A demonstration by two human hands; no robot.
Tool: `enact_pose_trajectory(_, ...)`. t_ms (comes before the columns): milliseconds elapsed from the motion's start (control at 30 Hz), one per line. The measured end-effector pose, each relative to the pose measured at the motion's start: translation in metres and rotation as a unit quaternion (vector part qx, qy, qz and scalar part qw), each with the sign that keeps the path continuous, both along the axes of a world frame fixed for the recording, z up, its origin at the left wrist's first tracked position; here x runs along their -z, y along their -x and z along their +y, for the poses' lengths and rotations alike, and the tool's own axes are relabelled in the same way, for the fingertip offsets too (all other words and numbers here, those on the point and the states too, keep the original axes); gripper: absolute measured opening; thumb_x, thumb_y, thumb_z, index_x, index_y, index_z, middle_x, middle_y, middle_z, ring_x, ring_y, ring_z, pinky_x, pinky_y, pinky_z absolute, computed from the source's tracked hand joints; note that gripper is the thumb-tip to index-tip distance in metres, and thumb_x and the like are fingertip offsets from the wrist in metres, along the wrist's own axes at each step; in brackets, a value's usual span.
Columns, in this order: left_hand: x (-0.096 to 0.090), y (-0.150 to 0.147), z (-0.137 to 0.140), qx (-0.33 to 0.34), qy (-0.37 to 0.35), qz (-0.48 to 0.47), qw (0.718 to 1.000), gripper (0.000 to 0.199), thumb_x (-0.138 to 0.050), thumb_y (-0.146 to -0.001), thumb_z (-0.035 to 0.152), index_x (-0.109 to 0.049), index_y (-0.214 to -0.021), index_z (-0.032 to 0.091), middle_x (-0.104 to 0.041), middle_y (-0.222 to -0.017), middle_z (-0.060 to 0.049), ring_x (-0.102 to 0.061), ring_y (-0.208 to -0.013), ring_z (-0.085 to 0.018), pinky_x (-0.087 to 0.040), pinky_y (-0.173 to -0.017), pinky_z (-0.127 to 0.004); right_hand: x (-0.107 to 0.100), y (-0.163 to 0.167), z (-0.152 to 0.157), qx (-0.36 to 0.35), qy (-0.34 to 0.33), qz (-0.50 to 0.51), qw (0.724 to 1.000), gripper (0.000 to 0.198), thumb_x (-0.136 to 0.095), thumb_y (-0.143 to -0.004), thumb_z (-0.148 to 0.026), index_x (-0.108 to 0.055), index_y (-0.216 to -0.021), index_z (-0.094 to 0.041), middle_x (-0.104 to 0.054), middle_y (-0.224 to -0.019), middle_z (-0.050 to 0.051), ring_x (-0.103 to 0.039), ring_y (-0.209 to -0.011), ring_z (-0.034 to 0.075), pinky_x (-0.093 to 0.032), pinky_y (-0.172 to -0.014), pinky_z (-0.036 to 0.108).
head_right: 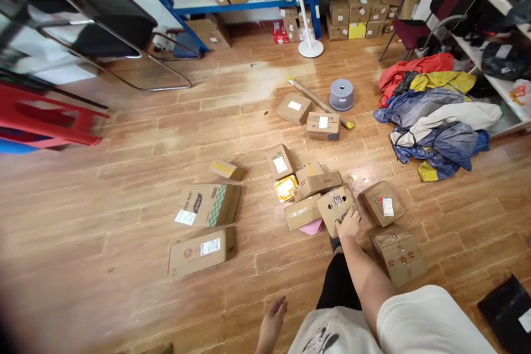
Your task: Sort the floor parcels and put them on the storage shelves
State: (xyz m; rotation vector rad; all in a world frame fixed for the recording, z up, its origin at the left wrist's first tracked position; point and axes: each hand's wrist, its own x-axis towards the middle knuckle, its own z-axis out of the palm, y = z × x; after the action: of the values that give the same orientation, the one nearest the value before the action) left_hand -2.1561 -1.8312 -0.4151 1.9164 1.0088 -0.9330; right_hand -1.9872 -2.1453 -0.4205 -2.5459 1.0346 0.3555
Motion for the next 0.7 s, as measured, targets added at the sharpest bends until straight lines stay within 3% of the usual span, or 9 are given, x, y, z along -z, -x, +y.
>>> enact_pose_trajectory(133, 0.006, 0.014, -0.009, -0.071, 0.008, 0.014, 0.997, 0.031, -0.056, -0.09, 0.027, -0.071, -0.115, 0.015, -0.075, -0.126, -0.014, -0.07, -0.122, -0.028, -0.053, -0.105, -0.035, 0.013, 0.007, -0.01, 0.023, 0.028, -0.026, 0.999, 0.09, -0.083, -0.072, -0.033, -0.037, -0.146, -0.01, -0.052, -0.134, 0.024, -0.052, -0.122, 0.039, -0.048, -0.098, 0.045)
enact_pose_trajectory(233, 0.005, 0.026, -0.025, -0.124, 0.009, -0.011, 0.992, 0.033, -0.059, -0.086, 0.031, -0.072, -0.112, 0.016, -0.075, -0.126, -0.014, -0.069, -0.123, -0.029, -0.054, -0.104, -0.035, 0.021, 0.027, -0.039, 0.004, 0.037, -0.048, 0.998, 0.083, -0.081, -0.07, -0.032, -0.042, -0.14, -0.009, -0.054, -0.128, 0.023, -0.052, -0.118, 0.038, -0.045, -0.104, 0.047)
enact_pose_trajectory(367, 0.001, 0.05, -0.054, -0.196, 0.031, -0.015, 0.98, 0.036, -0.061, -0.082, 0.035, -0.072, -0.111, 0.018, -0.075, -0.125, -0.015, -0.069, -0.123, -0.03, -0.056, -0.101, -0.036, 0.037, 0.072, -0.097, -0.073, 0.044, -0.103, 0.991, 0.078, -0.081, -0.062, -0.03, -0.048, -0.129, -0.006, -0.056, -0.118, 0.022, -0.052, -0.112, 0.039, -0.044, -0.105, 0.048)
enact_pose_trajectory(500, -0.005, 0.072, -0.087, -0.22, 0.033, -0.006, 0.975, 0.034, -0.062, -0.076, 0.036, -0.073, -0.104, 0.019, -0.077, -0.12, -0.014, -0.071, -0.118, -0.032, -0.057, -0.1, -0.039, 0.051, 0.116, -0.144, -0.182, 0.02, -0.096, 0.978, 0.075, -0.077, -0.062, -0.029, -0.048, -0.128, -0.009, -0.058, -0.115, 0.019, -0.053, -0.11, 0.037, -0.046, -0.101, 0.046)
enact_pose_trajectory(567, -0.008, 0.078, -0.104, -0.218, 0.035, -0.005, 0.975, 0.032, -0.062, -0.075, 0.035, -0.073, -0.1, 0.018, -0.077, -0.12, -0.016, -0.072, -0.117, -0.033, -0.057, -0.1, -0.04, 0.049, 0.126, -0.151, -0.205, 0.01, -0.076, 0.976, 0.074, -0.076, -0.063, -0.029, -0.048, -0.129, -0.012, -0.061, -0.114, 0.018, -0.054, -0.111, 0.037, -0.046, -0.099, 0.046)
enact_pose_trajectory(700, -0.014, 0.081, -0.133, -0.221, 0.049, -0.024, 0.974, 0.03, -0.062, -0.076, 0.034, -0.073, -0.098, 0.017, -0.076, -0.122, -0.017, -0.072, -0.117, -0.032, -0.057, -0.101, -0.041, 0.026, 0.108, -0.141, -0.153, 0.025, -0.01, 0.988, 0.074, -0.074, -0.072, -0.03, -0.046, -0.138, -0.011, -0.064, -0.126, 0.02, -0.055, -0.117, 0.037, -0.046, -0.098, 0.043)
